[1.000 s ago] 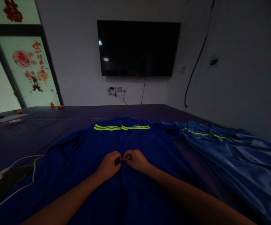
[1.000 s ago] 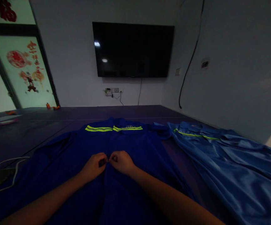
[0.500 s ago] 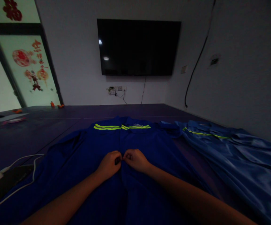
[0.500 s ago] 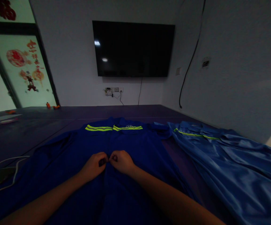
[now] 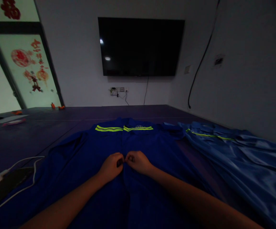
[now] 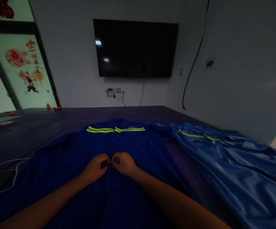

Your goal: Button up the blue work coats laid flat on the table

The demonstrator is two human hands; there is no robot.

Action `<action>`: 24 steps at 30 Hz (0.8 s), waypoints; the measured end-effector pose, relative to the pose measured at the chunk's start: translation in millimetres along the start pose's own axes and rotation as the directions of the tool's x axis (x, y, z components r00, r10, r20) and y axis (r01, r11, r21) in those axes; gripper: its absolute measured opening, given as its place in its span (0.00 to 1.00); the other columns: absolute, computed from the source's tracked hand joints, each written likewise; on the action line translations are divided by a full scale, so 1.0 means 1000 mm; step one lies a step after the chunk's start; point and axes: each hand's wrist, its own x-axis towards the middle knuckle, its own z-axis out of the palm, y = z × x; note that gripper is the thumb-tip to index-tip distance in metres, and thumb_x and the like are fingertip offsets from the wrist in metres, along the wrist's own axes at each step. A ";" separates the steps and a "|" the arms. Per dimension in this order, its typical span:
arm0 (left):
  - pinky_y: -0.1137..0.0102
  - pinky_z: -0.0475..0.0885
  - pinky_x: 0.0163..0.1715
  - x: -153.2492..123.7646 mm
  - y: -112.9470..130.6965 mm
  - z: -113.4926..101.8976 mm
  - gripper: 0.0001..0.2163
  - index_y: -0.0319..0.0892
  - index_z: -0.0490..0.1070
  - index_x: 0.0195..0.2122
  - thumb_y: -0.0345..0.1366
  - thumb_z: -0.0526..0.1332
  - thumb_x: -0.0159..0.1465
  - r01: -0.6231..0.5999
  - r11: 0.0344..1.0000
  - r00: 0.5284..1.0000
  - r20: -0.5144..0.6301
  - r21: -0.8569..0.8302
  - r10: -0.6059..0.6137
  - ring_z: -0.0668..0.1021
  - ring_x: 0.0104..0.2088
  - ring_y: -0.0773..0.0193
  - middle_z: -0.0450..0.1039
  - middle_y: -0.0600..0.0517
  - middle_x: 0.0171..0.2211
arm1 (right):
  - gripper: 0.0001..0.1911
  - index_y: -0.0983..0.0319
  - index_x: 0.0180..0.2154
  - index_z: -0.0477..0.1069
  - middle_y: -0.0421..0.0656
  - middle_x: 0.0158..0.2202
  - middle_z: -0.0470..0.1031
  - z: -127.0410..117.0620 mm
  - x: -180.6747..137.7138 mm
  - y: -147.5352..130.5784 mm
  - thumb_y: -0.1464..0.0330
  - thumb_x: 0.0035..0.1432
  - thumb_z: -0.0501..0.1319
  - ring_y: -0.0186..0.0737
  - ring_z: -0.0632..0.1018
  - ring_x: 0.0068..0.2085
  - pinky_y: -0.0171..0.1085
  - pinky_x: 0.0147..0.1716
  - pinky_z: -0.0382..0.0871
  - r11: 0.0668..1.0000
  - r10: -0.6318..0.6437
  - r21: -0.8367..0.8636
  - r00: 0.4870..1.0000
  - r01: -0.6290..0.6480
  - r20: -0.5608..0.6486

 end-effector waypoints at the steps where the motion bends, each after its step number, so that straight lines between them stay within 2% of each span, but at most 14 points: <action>1: 0.75 0.61 0.27 0.000 0.000 0.000 0.08 0.40 0.66 0.25 0.23 0.52 0.49 0.002 1.000 1.000 0.001 -0.002 -0.002 0.70 0.27 0.68 0.66 0.54 0.25 | 0.05 0.62 0.28 0.72 0.37 0.21 0.73 0.000 0.000 -0.001 0.72 0.48 0.58 0.30 0.71 0.22 0.27 0.20 0.57 1.000 0.001 -0.003 1.000 -0.001 0.002; 24: 0.74 0.61 0.26 0.000 0.004 -0.001 0.08 0.40 0.66 0.25 0.21 0.52 0.49 0.002 1.000 1.000 -0.005 0.004 -0.002 0.70 0.26 0.68 0.66 0.54 0.24 | 0.06 0.63 0.29 0.72 0.38 0.22 0.73 -0.002 0.000 -0.003 0.72 0.48 0.57 0.30 0.71 0.23 0.27 0.21 0.57 1.000 0.009 -0.009 1.000 -0.009 0.028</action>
